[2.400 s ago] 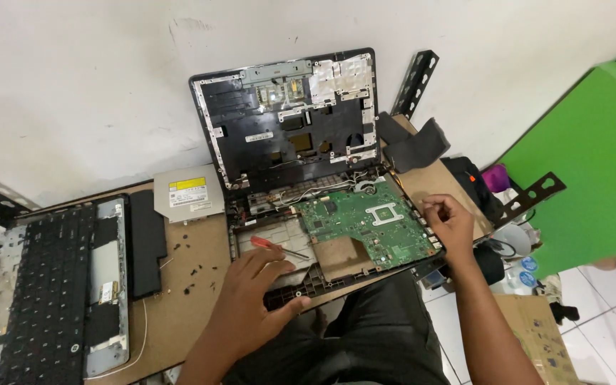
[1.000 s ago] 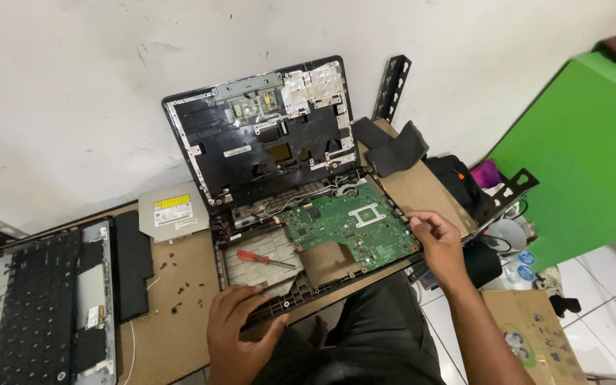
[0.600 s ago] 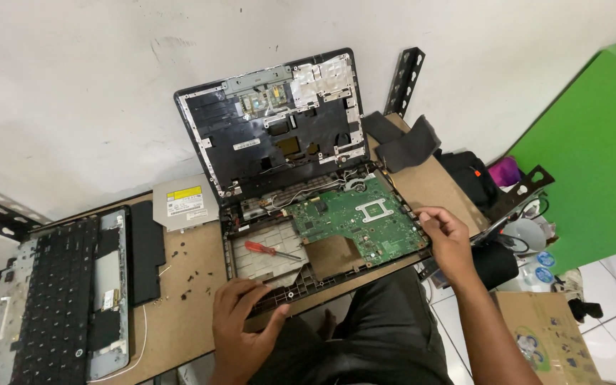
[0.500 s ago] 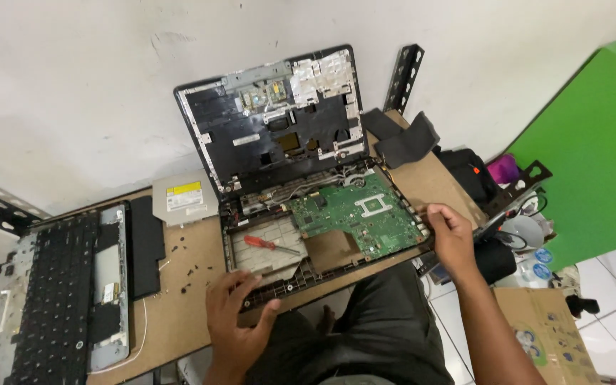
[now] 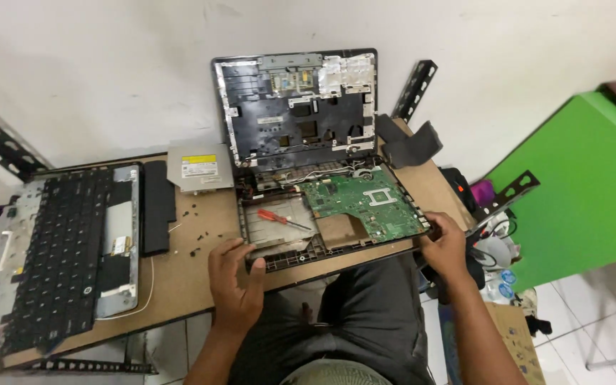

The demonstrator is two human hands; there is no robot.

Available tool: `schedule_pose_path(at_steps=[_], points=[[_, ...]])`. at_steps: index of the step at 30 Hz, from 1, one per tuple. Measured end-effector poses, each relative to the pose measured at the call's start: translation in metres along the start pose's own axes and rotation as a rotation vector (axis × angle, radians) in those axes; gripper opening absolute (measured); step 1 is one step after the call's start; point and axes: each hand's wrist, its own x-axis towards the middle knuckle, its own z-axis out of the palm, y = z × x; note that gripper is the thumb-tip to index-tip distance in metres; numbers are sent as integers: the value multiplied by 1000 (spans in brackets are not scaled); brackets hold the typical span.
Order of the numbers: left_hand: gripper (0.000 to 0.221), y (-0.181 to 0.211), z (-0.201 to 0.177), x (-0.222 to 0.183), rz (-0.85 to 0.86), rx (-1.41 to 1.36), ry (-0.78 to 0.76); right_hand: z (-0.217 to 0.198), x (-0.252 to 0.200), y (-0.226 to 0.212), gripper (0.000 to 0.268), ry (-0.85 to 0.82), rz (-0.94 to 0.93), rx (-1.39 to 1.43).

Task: Disassembling a laptop by removing screws and lifting the motherboard from the chassis

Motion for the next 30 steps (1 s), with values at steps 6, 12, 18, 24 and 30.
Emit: schedule_pose_path(at_steps=[6, 12, 18, 24, 30], points=[[33, 4, -2, 3, 33, -6, -17, 10, 1, 17, 38, 49, -89, -102], [29, 2, -1, 1, 51, 15, -15, 14, 0, 26, 47, 57, -115, -127], [29, 8, -3, 3, 61, 49, -24, 13, -2, 5, 45, 106, -116, -102], [31, 3, 2, 1, 41, 83, -30, 15, -2, 0, 32, 140, -103, -110], [30, 7, 5, 3, 54, 111, -14, 18, -5, -9, 29, 195, -112, -84]])
